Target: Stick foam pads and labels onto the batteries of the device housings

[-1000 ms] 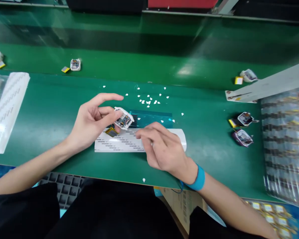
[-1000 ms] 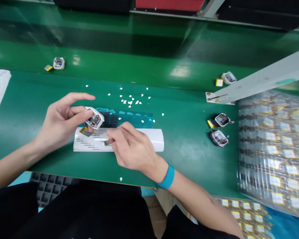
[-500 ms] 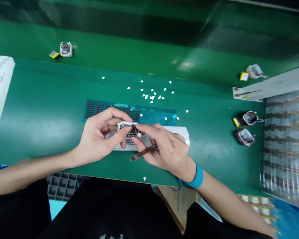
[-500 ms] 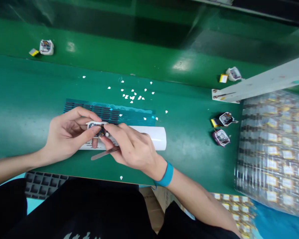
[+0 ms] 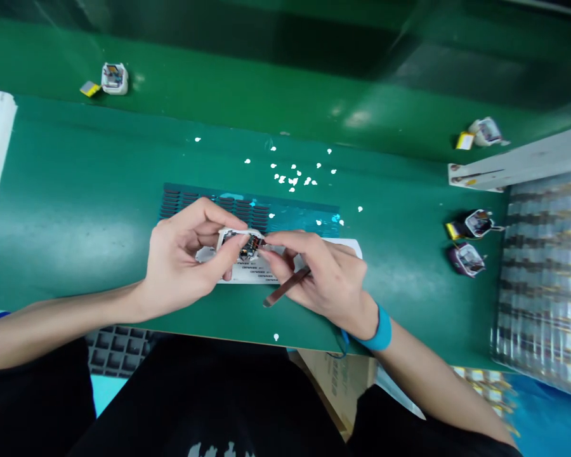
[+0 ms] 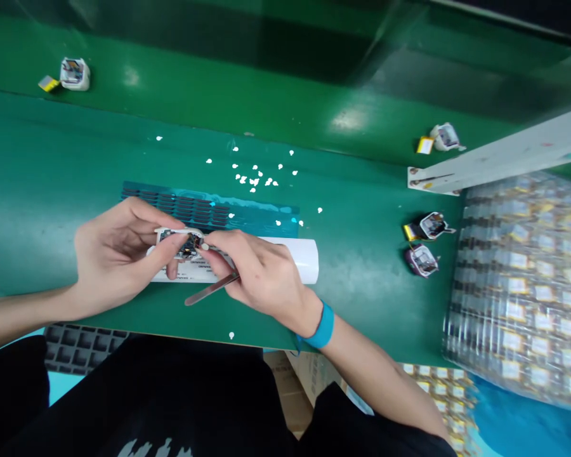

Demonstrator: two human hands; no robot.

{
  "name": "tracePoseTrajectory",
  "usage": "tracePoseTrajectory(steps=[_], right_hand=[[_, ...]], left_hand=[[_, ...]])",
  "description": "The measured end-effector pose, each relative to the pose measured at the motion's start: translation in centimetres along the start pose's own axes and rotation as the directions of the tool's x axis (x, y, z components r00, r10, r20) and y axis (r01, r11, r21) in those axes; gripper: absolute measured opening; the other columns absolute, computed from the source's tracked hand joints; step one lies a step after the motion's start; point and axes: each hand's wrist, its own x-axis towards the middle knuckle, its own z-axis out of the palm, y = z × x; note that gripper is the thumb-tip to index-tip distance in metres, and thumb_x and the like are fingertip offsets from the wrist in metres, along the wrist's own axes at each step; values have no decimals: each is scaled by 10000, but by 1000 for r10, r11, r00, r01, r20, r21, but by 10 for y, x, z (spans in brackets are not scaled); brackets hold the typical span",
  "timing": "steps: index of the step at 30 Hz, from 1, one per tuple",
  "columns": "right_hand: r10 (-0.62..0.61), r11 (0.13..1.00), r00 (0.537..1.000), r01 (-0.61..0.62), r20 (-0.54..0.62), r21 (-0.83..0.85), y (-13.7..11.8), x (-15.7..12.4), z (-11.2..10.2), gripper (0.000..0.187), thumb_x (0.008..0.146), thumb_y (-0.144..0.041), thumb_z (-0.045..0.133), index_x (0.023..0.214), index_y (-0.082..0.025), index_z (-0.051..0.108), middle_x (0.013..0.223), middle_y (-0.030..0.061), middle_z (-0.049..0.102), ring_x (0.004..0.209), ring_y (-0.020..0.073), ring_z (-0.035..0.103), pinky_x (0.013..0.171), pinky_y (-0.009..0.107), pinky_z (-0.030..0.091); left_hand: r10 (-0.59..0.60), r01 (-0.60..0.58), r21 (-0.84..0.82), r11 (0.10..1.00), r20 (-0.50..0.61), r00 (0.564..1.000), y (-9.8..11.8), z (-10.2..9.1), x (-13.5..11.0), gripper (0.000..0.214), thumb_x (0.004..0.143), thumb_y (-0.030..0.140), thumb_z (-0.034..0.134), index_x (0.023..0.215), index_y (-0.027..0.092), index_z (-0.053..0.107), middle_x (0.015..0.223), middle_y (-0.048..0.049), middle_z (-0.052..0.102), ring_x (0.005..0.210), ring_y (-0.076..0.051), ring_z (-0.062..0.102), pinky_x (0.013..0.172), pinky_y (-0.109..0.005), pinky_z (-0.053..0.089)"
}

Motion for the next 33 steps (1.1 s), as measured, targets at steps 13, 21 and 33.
tracePoseTrajectory(steps=[13, 21, 33], right_hand=[[-63, 994, 998, 64, 12, -84, 4, -3, -7, 192, 983, -92, 665, 1156, -176, 675, 1031, 46, 815, 893, 140, 788, 750, 219, 646], [-132, 945, 984, 162, 121, -285, 7, -3, -12, 338, 983, -52, 589, 1309, -116, 652, 1097, 98, 821, 872, 185, 804, 748, 267, 664], [-171, 915, 969, 223, 175, -337, 11, 3, -17, 203, 1002, -104, 640, 1170, -168, 735, 1161, 44, 817, 844, 152, 790, 725, 246, 632]], left_hand=[[-105, 112, -21, 993, 228, 968, -1, -3, 7, 105, 871, 115, 693, 905, 207, 730, 546, 69, 651, 372, -79, 557, 369, -167, 436], [-201, 228, -65, 971, 288, 936, 1, -4, 7, 61, 880, 134, 712, 893, 192, 700, 556, 47, 662, 352, -91, 583, 345, -158, 464], [-236, 276, -118, 954, 276, 932, -2, -5, 9, 148, 860, 154, 716, 944, 203, 605, 635, 49, 682, 397, -140, 654, 423, -239, 587]])
